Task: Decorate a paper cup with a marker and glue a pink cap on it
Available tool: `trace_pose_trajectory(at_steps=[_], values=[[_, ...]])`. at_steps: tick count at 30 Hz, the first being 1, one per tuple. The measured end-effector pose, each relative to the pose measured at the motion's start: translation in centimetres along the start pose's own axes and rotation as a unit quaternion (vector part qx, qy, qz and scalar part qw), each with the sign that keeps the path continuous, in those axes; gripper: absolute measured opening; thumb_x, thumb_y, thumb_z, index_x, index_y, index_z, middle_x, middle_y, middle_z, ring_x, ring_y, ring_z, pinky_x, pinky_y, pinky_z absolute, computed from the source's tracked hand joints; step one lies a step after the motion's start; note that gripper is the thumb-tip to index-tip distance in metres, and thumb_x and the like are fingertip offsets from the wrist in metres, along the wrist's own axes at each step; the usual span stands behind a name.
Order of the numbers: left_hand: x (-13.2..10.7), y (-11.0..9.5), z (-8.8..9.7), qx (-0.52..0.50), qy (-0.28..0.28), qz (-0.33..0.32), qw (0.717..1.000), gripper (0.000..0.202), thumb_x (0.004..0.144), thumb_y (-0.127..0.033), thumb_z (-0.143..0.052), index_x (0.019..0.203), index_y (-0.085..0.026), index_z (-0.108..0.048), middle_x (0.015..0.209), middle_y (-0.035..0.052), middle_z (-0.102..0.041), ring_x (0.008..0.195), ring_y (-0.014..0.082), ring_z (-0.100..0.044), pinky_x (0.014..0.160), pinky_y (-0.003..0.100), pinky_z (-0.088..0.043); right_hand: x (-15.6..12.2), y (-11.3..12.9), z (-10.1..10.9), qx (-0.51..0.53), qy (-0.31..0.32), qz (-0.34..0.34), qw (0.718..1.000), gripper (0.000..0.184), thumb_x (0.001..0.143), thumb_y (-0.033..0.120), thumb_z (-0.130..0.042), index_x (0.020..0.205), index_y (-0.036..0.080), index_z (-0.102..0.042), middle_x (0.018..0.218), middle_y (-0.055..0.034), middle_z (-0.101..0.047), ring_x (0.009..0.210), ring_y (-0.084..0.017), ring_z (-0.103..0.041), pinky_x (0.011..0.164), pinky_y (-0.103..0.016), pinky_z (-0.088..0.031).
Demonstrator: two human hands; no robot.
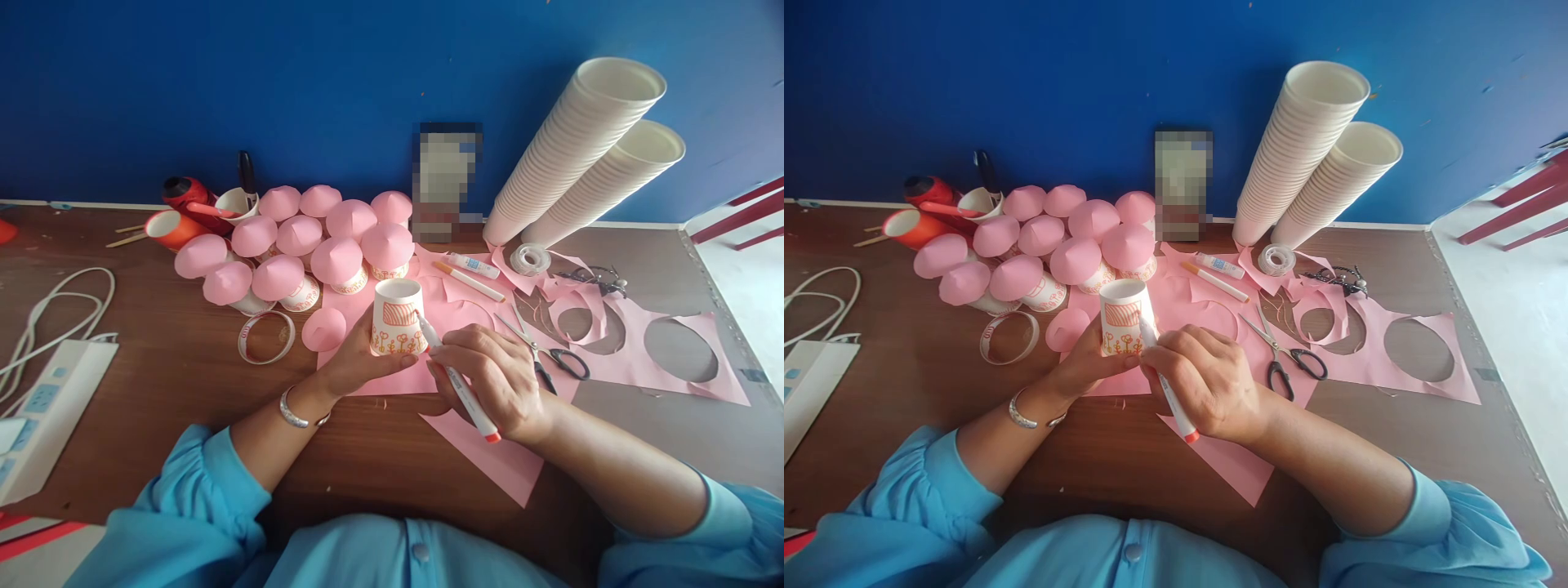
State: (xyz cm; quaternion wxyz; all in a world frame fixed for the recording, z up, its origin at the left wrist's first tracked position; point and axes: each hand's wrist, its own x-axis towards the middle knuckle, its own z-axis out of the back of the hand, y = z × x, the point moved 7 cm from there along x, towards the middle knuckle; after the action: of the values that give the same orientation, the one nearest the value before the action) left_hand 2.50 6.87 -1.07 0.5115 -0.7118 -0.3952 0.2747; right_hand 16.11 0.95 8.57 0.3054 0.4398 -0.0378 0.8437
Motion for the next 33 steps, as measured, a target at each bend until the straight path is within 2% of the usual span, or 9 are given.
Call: trace_pose_trajectory(at_steps=[6,13,18,22,29,33], values=[[-0.21,0.44,0.32,0.005,-0.009,0.022,1.0,0.039,0.079,-0.025,-0.085,0.111,-0.02,-0.063,0.1,0.0021,-0.07,0.091,0.0189,-0.064,0.081,0.031,-0.052,-0.12,0.03,-0.19,0.0,0.009,-0.002,1.0,0.023,0.089,0.004,-0.064,0.109,0.015,-0.057,0.081,-0.0041,-0.066,0.069,-0.015,-0.062,0.057,-0.028,-0.055],[-0.27,0.66,0.58,0.007,-0.025,0.044,0.999,0.048,0.078,-0.029,-0.086,0.118,-0.021,-0.06,0.103,0.0052,-0.07,0.096,0.0224,-0.067,0.083,0.036,-0.055,-0.43,0.06,-0.36,0.01,0.015,-0.002,1.0,0.026,0.088,0.003,-0.067,0.109,0.014,-0.058,0.083,-0.0054,-0.066,0.07,-0.016,-0.061,0.058,-0.029,-0.055],[-0.31,0.92,0.82,0.014,-0.039,0.05,0.998,0.046,0.077,-0.032,-0.087,0.113,-0.019,-0.061,0.1,0.0053,-0.07,0.093,0.0216,-0.067,0.083,0.036,-0.055,-0.57,0.17,-0.48,0.022,0.024,0.003,0.999,0.026,0.086,0.002,-0.069,0.108,0.012,-0.058,0.083,-0.0059,-0.066,0.071,-0.016,-0.062,0.059,-0.03,-0.055],[-0.34,0.98,0.93,0.019,-0.047,0.05,0.997,0.048,0.077,-0.032,-0.087,0.114,-0.019,-0.06,0.106,0.0064,-0.069,0.094,0.0214,-0.066,0.084,0.036,-0.054,-0.6,0.23,-0.54,0.025,0.028,0.004,0.999,0.025,0.086,0.001,-0.069,0.107,0.012,-0.059,0.083,-0.0066,-0.066,0.072,-0.016,-0.062,0.06,-0.03,-0.055],[-0.19,0.57,0.67,0.011,-0.032,0.031,0.999,0.042,0.078,-0.03,-0.086,0.11,-0.019,-0.063,0.102,0.0048,-0.07,0.093,0.0198,-0.066,0.082,0.033,-0.054,-0.37,0.25,-0.3,0.013,0.011,-0.002,1.0,0.023,0.087,0.003,-0.066,0.106,0.014,-0.059,0.082,-0.0047,-0.065,0.07,-0.016,-0.062,0.058,-0.029,-0.054],[-0.06,0.26,0.24,-0.007,-0.004,0.011,1.0,0.04,0.08,-0.027,-0.084,0.114,-0.02,-0.064,0.106,0.0058,-0.072,0.094,0.0202,-0.067,0.082,0.033,-0.055,0.09,0.19,0.21,-0.003,-0.012,-0.003,1.0,0.024,0.087,0.003,-0.065,0.107,0.014,-0.059,0.081,-0.0047,-0.065,0.068,-0.016,-0.062,0.056,-0.028,-0.053]])
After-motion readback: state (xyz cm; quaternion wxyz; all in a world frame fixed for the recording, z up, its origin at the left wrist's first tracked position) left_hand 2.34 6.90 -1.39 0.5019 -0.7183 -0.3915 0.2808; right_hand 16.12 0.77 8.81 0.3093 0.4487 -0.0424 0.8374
